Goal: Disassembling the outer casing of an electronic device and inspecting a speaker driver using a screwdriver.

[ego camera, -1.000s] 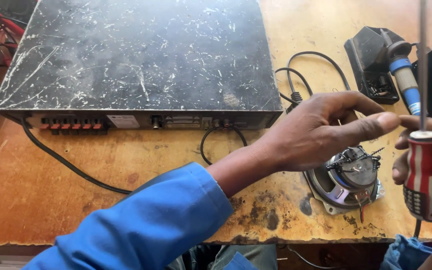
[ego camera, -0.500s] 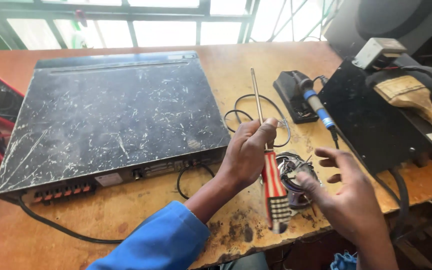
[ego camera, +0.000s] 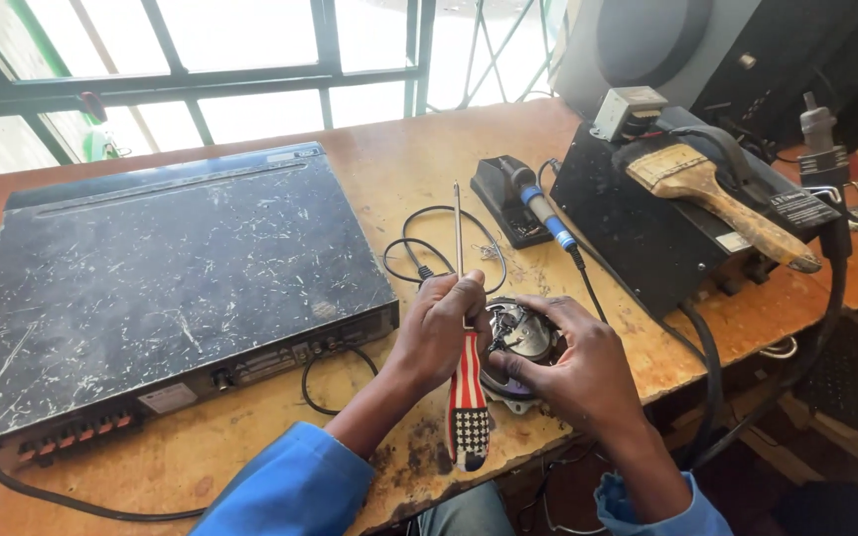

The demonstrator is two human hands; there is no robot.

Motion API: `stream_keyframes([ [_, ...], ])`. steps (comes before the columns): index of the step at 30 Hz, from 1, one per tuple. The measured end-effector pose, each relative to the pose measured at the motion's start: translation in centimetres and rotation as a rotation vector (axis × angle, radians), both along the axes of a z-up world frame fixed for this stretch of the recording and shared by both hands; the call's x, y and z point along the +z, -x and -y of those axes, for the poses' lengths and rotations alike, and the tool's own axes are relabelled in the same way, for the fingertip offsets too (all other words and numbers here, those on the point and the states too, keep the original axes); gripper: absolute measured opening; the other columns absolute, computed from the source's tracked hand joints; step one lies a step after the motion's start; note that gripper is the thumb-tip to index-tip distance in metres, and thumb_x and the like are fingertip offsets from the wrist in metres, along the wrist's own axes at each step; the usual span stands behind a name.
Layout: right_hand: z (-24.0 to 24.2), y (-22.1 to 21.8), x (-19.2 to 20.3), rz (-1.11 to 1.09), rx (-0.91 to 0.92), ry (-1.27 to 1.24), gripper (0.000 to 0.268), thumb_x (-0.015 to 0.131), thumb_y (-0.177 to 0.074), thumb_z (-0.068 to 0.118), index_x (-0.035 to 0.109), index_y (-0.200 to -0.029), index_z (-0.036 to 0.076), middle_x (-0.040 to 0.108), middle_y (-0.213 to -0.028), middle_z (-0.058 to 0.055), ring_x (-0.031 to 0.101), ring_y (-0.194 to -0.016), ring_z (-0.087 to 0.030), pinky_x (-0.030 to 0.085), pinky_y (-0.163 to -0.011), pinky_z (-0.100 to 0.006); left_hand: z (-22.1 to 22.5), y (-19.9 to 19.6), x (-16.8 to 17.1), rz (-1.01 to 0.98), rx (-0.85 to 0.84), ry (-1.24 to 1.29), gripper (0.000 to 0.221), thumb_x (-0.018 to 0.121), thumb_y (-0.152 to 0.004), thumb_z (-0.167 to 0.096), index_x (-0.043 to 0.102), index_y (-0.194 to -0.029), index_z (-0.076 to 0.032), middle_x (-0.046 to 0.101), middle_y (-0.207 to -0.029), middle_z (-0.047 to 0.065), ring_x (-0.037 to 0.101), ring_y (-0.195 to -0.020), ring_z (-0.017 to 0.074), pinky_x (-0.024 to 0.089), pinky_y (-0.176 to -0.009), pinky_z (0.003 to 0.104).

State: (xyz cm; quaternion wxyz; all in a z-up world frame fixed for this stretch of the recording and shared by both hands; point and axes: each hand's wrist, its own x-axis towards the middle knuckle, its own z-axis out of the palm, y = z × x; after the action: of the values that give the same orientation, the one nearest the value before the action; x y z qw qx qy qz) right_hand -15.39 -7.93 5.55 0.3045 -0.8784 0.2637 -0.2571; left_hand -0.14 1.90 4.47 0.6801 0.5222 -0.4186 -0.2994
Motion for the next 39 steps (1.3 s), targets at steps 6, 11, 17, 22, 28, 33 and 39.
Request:
stream_keyframes([
  [6,-0.1,0.3,1.0,0.087,-0.034,0.004,0.073,0.097,-0.061,0.035,0.074,-0.127,0.014,0.076,-0.114,-0.015,0.07,-0.115,-0.039,0.055,-0.097,-0.051,0.9,-0.9,-0.9,-0.045,-0.041,0.092,0.048,0.033,-0.111,-0.032,0.046,-0.068,-0.013,0.053,-0.044,0.011,0.057,-0.038,0.0202,0.049,-0.048,0.032],
  [11,-0.1,1.1,1.9,0.043,-0.068,0.07,0.071,0.094,-0.064,0.037,0.073,-0.126,0.012,0.075,-0.112,-0.018,0.07,-0.111,-0.041,0.055,-0.094,-0.053,0.5,-0.6,-0.4,0.02,0.013,0.041,0.052,0.036,-0.11,-0.033,0.054,-0.068,-0.01,0.055,-0.045,0.009,0.059,-0.042,0.0198,0.05,-0.052,0.032],
  [17,0.2,2.9,3.5,-0.2,-0.137,0.145,0.067,0.089,-0.062,0.049,0.075,-0.119,0.018,0.075,-0.11,-0.005,0.072,-0.104,-0.031,0.055,-0.087,-0.047,-0.9,1.1,2.1,0.336,0.048,-0.474,0.053,0.043,-0.104,-0.037,0.075,-0.073,-0.007,0.059,-0.05,0.01,0.062,-0.056,0.0271,0.048,-0.064,0.042],
  [22,-0.1,5.1,5.4,-0.257,-0.187,0.046,0.064,0.088,-0.059,0.053,0.077,-0.115,0.025,0.077,-0.113,0.006,0.073,-0.101,-0.017,0.054,-0.084,-0.034,-0.9,2.0,3.2,0.359,0.062,-0.557,0.055,0.041,-0.105,-0.039,0.075,-0.075,-0.008,0.064,-0.06,0.006,0.062,-0.057,0.0197,0.046,-0.062,0.037],
  [28,0.6,8.0,7.9,0.029,-0.192,0.138,0.061,0.093,-0.06,0.035,0.077,-0.116,0.017,0.076,-0.102,0.001,0.072,-0.092,-0.014,0.053,-0.081,-0.027,1.7,6.9,6.1,0.185,-0.033,-0.144,0.029,0.053,-0.098,-0.037,0.065,-0.087,-0.013,0.055,-0.064,-0.001,0.05,-0.057,0.0115,0.042,-0.053,0.031],
  [33,3.5,11.5,9.8,0.113,-0.403,0.24,0.064,0.092,-0.064,0.028,0.074,-0.123,0.011,0.073,-0.103,-0.004,0.063,-0.077,-0.013,0.05,-0.069,-0.027,6.1,10.5,9.4,0.327,-0.034,-0.032,0.053,0.057,-0.088,-0.039,0.065,-0.131,-0.008,0.046,-0.045,-0.008,0.042,-0.04,0.0091,0.035,-0.044,0.033],
  [39,10.4,16.2,8.8,0.226,-0.427,0.419,0.054,0.081,-0.085,0.019,0.071,-0.133,-0.004,0.066,-0.11,-0.013,0.061,-0.086,-0.017,0.048,-0.07,-0.029,12.3,16.6,11.1,0.389,-0.213,0.019,0.076,0.045,-0.085,-0.039,0.045,-0.153,-0.004,0.059,-0.05,0.002,0.051,-0.042,0.017,0.044,-0.043,0.039],
])
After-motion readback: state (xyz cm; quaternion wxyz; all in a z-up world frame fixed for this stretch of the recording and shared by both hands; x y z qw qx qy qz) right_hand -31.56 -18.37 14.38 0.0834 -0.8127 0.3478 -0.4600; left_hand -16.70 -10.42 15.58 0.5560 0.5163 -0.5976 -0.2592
